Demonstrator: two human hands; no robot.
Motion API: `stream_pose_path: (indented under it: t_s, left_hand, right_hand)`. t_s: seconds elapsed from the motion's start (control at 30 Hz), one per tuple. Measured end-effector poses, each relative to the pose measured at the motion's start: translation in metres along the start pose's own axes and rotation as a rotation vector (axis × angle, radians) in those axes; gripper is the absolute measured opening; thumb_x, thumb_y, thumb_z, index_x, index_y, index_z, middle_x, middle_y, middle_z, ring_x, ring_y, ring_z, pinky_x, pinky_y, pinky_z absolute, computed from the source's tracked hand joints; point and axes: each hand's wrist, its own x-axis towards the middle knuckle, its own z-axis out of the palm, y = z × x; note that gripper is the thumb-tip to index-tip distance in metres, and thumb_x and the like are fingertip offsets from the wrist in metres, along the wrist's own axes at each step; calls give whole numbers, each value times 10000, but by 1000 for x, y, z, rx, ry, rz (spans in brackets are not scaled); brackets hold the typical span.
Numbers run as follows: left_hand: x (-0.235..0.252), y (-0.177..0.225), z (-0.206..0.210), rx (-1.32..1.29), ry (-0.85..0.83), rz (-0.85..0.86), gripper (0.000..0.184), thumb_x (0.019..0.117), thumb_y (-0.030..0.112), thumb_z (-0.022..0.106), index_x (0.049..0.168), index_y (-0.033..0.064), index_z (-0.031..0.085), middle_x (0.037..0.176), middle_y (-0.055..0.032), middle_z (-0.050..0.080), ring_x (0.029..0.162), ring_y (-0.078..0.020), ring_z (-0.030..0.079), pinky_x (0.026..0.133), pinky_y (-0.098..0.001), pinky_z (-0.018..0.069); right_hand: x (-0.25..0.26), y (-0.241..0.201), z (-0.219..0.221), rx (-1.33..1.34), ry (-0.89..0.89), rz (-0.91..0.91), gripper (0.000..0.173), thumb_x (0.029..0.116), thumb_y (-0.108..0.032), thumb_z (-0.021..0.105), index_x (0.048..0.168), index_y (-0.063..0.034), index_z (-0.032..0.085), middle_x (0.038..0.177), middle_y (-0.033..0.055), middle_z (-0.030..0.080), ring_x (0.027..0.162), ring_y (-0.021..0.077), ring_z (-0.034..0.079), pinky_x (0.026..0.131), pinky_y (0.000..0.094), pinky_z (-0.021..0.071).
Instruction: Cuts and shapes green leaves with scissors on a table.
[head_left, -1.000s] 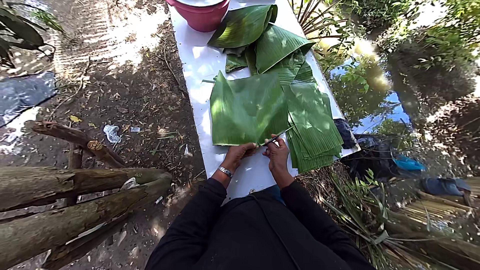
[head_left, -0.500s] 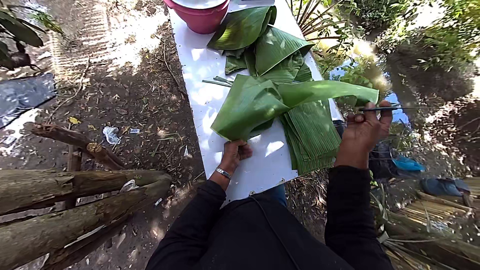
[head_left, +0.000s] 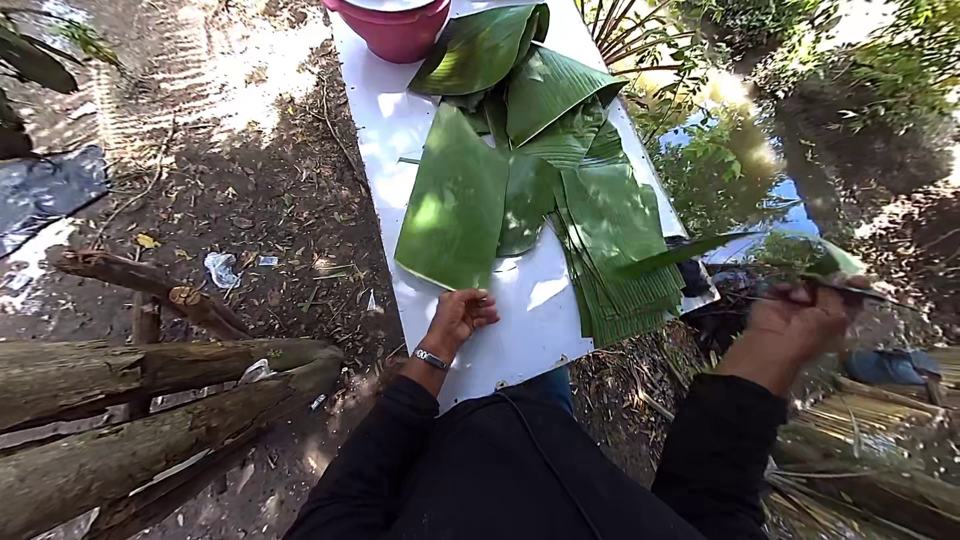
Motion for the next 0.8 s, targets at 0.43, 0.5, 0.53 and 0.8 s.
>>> stream_pose_path:
  t_s: [0.43, 0.5, 0.53, 0.8]
  left_hand:
    - [4, -43, 7, 233, -600, -286, 721, 1096, 436, 40, 1235, -21, 579, 1136, -200, 734, 1017, -319, 735, 868, -458, 604]
    - [4, -54, -9, 286, -768, -260, 693, 1100, 463, 112, 1306, 17, 599, 1264, -158, 703, 1146, -283, 694, 953, -440, 574]
    - [-1, -55, -11, 348, -778, -188, 559, 1106, 421, 250, 1342, 42, 586, 1301, -127, 689, 1175, -251, 678, 958, -421, 569]
    - [-22, -51, -4, -149, -463, 230, 656, 875, 241, 794, 1377, -11, 453, 1302, -172, 637, 1180, -302, 647, 981, -505, 558]
  right_hand:
    - [-144, -20, 107, 263, -1130, 192, 363, 902, -145, 773, 1251, -187, 679, 1076, -34, 738, 869, 64, 719, 743, 251, 631]
    - [-142, -9, 103, 148, -1129, 253, 354, 910, -155, 773, 1244, -218, 675, 1037, -39, 727, 754, 41, 692, 620, 218, 612]
    - [-142, 1, 98, 41, -1118, 308, 345, 902, -151, 779, 1225, -230, 684, 987, -30, 717, 664, 40, 652, 541, 211, 577]
    - [-152, 104, 40, -677, -1250, 595, 389, 894, 23, 714, 1272, 3, 624, 824, 62, 713, 560, 79, 600, 494, 231, 509]
